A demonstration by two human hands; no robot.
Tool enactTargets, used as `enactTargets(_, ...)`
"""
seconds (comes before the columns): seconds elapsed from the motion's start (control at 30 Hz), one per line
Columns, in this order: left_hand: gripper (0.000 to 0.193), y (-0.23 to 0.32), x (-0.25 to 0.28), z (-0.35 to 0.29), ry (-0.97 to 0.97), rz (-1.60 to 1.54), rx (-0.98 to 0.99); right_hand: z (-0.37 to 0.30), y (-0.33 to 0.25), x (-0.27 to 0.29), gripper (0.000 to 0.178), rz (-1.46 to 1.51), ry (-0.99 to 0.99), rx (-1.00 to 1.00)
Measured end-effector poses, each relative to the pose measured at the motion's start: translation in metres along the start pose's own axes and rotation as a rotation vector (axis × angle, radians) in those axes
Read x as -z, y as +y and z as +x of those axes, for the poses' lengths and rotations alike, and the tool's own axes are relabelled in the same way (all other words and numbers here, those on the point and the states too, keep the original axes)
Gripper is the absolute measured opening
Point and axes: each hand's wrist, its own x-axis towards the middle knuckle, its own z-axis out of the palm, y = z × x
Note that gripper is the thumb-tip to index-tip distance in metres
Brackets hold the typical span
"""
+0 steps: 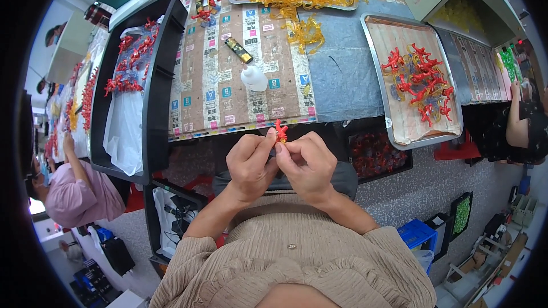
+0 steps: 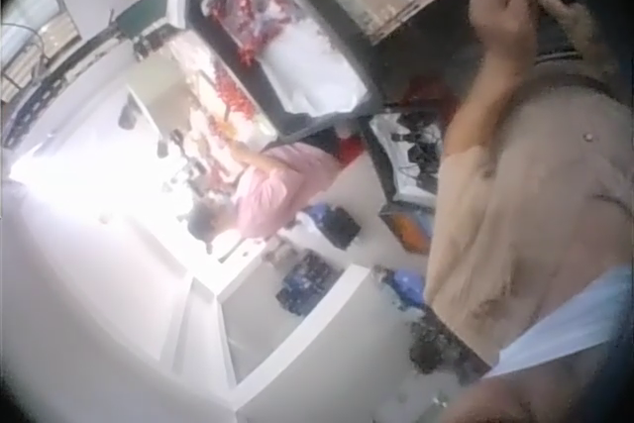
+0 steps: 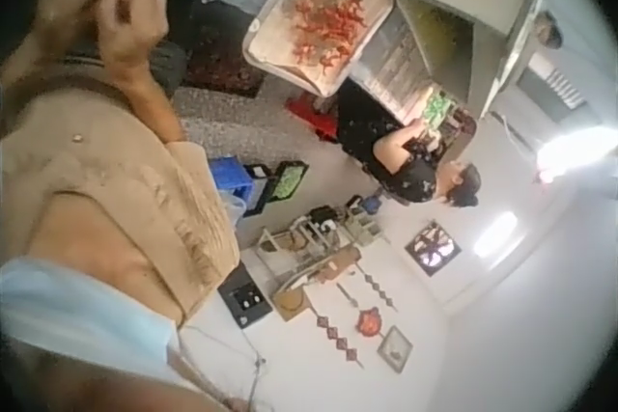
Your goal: The person assembles small red and gold figurines by hand, applying glue from a bottle to join their parts.
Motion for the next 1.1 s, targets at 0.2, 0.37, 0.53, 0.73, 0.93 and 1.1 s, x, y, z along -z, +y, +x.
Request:
enactTargets(0.2,0.040,-0.004,0.001,0.000,0.004,0.030,0.009,0.005,0.001,0.005,0.013,-0.009,-0.096,-0.101)
enactTargets(0.37,0.042,-0.003,0.005,0.004,0.009,0.005,-0.008,-0.001,0.017,0.009,0.018,0.452,-0.218,-0.528)
enactTargets(0.53,0.044,-0.002,0.005,-0.001,0.042,-0.015,-0.067,0.006,0.012,0.009,0.046,0.743,-0.317,-0.573)
enactTargets(0.73,0.045,0.000,0.004,-0.004,0.084,-0.043,-0.107,0.006,0.016,0.013,0.049,0.883,-0.581,-0.586)
enactTargets(0.93,0.044,-0.004,0.003,-0.005,0.080,-0.042,-0.108,0.006,0.009,0.011,0.058,0.817,-0.516,-0.630)
enactTargets(1.1,0.041,-0.004,0.004,-0.004,0.077,-0.026,-0.127,0.003,0.013,0.011,0.045,0.881,-0.546,-0.576)
